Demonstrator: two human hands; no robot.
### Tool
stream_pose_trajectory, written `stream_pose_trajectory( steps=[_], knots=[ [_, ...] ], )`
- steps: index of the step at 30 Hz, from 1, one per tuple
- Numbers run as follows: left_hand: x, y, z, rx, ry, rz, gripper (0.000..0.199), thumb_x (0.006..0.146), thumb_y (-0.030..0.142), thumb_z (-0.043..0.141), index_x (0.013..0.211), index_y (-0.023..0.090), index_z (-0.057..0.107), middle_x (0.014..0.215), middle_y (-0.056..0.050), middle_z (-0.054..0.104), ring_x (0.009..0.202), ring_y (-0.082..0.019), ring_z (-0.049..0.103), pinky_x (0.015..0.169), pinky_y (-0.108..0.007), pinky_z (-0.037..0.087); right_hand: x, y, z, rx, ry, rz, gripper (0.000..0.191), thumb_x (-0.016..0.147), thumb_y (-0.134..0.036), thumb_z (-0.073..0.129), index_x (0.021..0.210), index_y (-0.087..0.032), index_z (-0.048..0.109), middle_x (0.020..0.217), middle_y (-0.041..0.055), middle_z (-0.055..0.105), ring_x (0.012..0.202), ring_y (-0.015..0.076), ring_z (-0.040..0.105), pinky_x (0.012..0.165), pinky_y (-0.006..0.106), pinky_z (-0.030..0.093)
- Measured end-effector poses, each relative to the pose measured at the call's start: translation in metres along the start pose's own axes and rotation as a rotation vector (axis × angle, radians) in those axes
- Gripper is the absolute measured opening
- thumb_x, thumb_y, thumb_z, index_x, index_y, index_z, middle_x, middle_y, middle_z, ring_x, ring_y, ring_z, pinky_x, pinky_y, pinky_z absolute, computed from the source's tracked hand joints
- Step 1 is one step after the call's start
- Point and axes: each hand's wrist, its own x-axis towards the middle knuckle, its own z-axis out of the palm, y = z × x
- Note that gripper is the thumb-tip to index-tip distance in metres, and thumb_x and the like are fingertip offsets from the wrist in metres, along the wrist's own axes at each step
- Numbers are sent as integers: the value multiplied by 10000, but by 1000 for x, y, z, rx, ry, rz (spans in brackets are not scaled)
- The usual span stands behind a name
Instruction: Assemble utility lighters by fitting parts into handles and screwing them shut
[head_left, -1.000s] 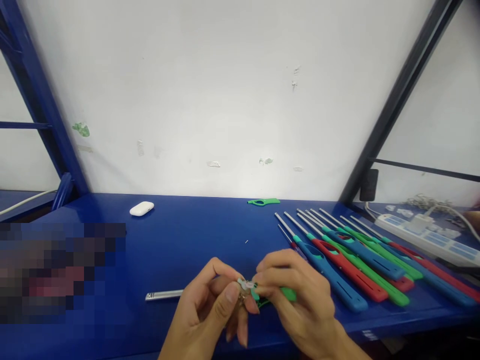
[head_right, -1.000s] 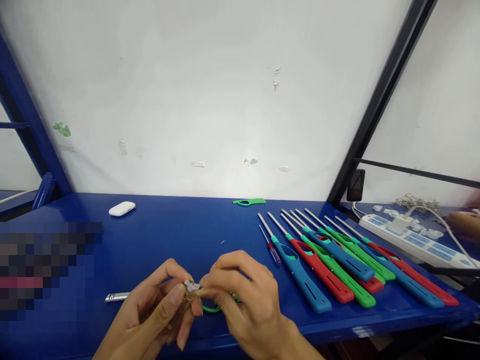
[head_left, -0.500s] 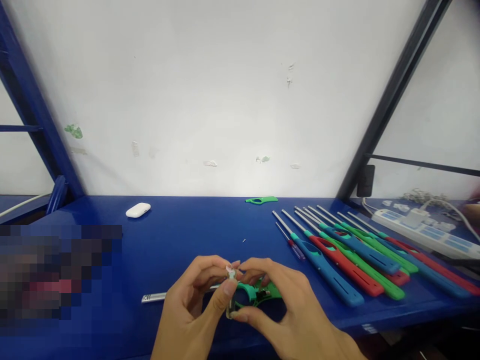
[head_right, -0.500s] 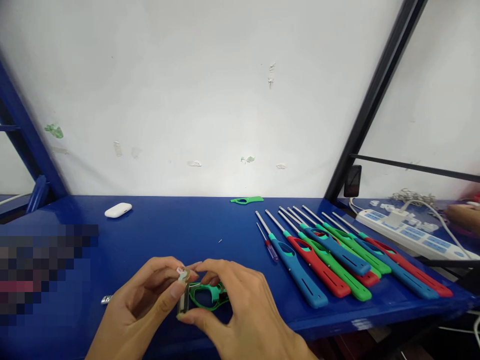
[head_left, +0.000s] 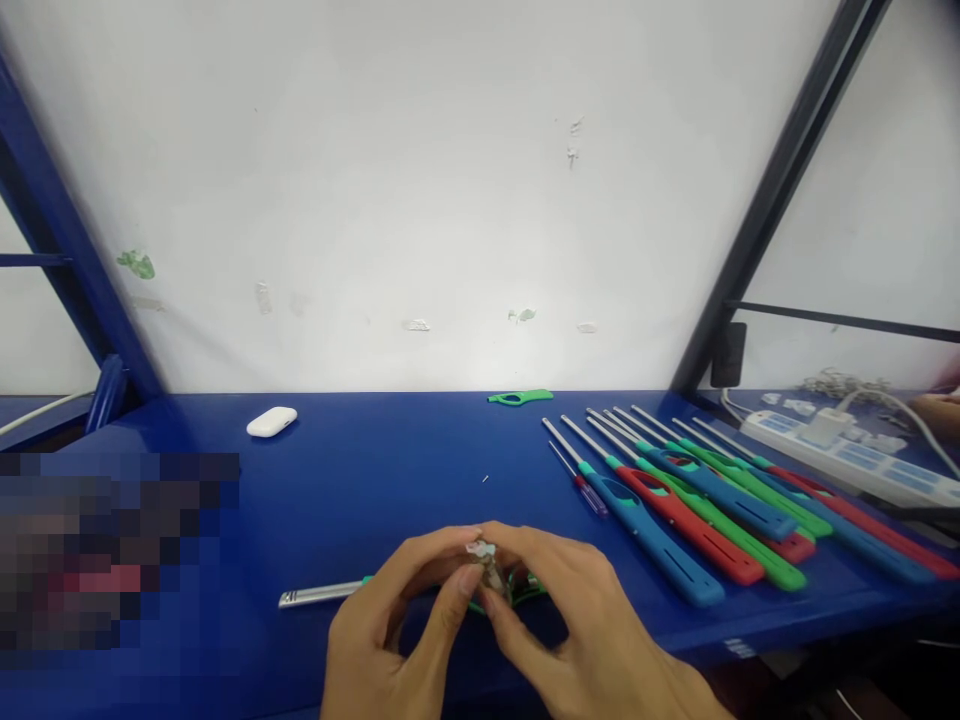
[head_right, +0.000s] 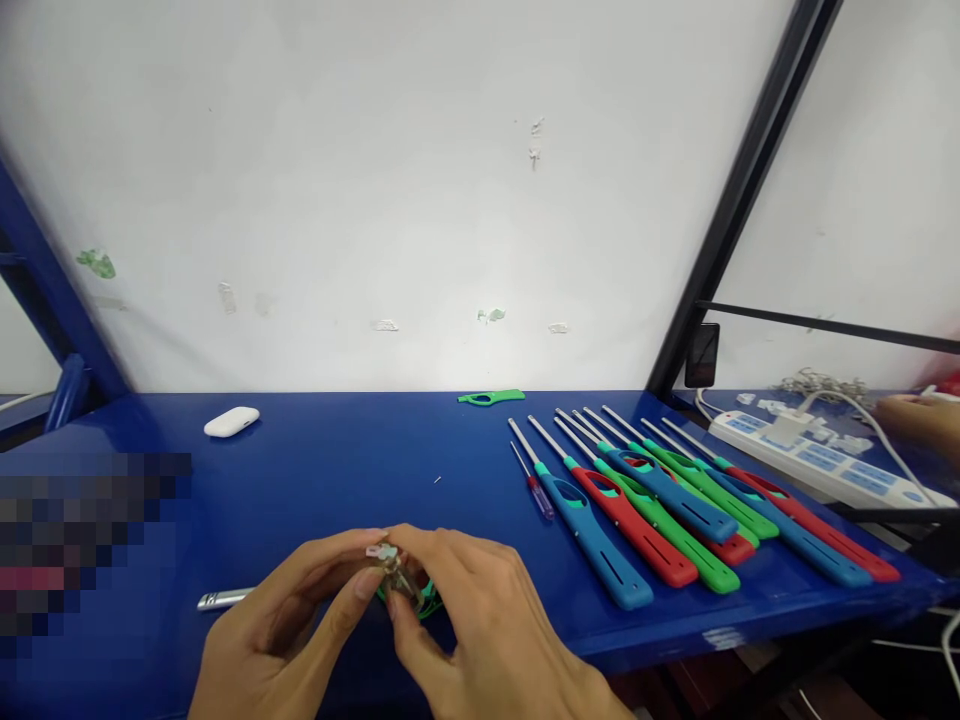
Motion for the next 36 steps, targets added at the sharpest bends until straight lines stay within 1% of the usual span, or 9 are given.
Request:
stream_pose_trajectory(
  steps=[4, 7, 11, 15, 17, 21, 25, 30, 36],
  knots=[
    [1, 1, -2, 36, 10, -9, 212, 945, 477, 757, 965, 291, 857, 974, -27, 851, 882, -240, 827, 818, -283, 678, 3, -2, -6, 23, -74, 31, 259, 1093, -281, 571, 1318, -381, 652, 969, -26, 750, 869, 171, 732, 822, 297, 582],
    [1, 1, -4, 61, -6, -49, 187, 956, 466, 747, 967, 317, 859, 988, -9, 851, 891, -226, 820, 840, -263, 662, 5, -4, -13, 45, -144, 61, 237, 1113, -291, 536, 1289, -359, 681, 971, -4, 717, 872, 178, 697, 810, 309, 563],
    [0, -2, -5, 48, -48, -86, 204, 961, 487, 738, 998, 317, 846, 1016, -7, 848, 928, -222, 814, 848, -253, 650, 7, -1, -22, 30, -226, -8, 282, 1115, -228, 502, 1321, -335, 662, 975, 2, 701, 846, 174, 670, 802, 314, 545],
    [1, -8, -6, 100, -45, -89, 269, 988, 506, 696, 1166, 332, 798, 1048, -7, 838, 990, -237, 798, 889, -307, 636, 12, 12, -35, 36, -117, -38, 267, 1115, -237, 509, 1336, -319, 635, 1033, 7, 725, 892, 175, 687, 810, 300, 544],
    [7, -12, -7, 224, -49, -36, 244, 1010, 498, 661, 1133, 341, 801, 1032, -8, 826, 981, -243, 777, 897, -343, 612, 14, 20, -42, 35, -35, 26, 238, 1121, -265, 511, 1316, -306, 640, 1103, 17, 736, 956, 182, 702, 845, 300, 544],
    [25, -19, 0, 465, -233, 170, 248, 1043, 403, 582, 1055, 298, 807, 1037, -47, 789, 1006, -268, 706, 896, -403, 562, 14, 35, -50, 5, 16, 133, 225, 1141, -325, 471, 1217, -274, 676, 1122, 30, 729, 1041, 206, 688, 901, 334, 519],
    [34, -20, 16, 611, -408, 209, 270, 1038, 317, 549, 1030, 234, 806, 1009, -77, 762, 985, -285, 657, 887, -440, 530, 8, 42, -47, -6, -62, 187, 353, 1153, -338, 407, 904, -227, 631, 887, 12, 676, 840, 189, 623, 785, 347, 459],
    [36, -17, 29, 674, -482, 193, 255, 1003, 240, 576, 896, 241, 808, 900, -54, 749, 874, -276, 646, 812, -430, 488, 1, 41, -43, -87, -189, 244, 422, 1141, -300, 373, 735, -218, 453, 732, -13, 556, 687, 163, 527, 665, 341, 366],
    [39, -18, 27, 699, -485, 196, 270, 1004, 211, 554, 857, 254, 777, 891, -33, 758, 827, -254, 676, 783, -404, 485, 3, 39, -44, -104, -246, 245, 353, 1103, -223, 436, 768, -214, 544, 757, -13, 588, 691, 161, 554, 660, 330, 354]
  ],
)
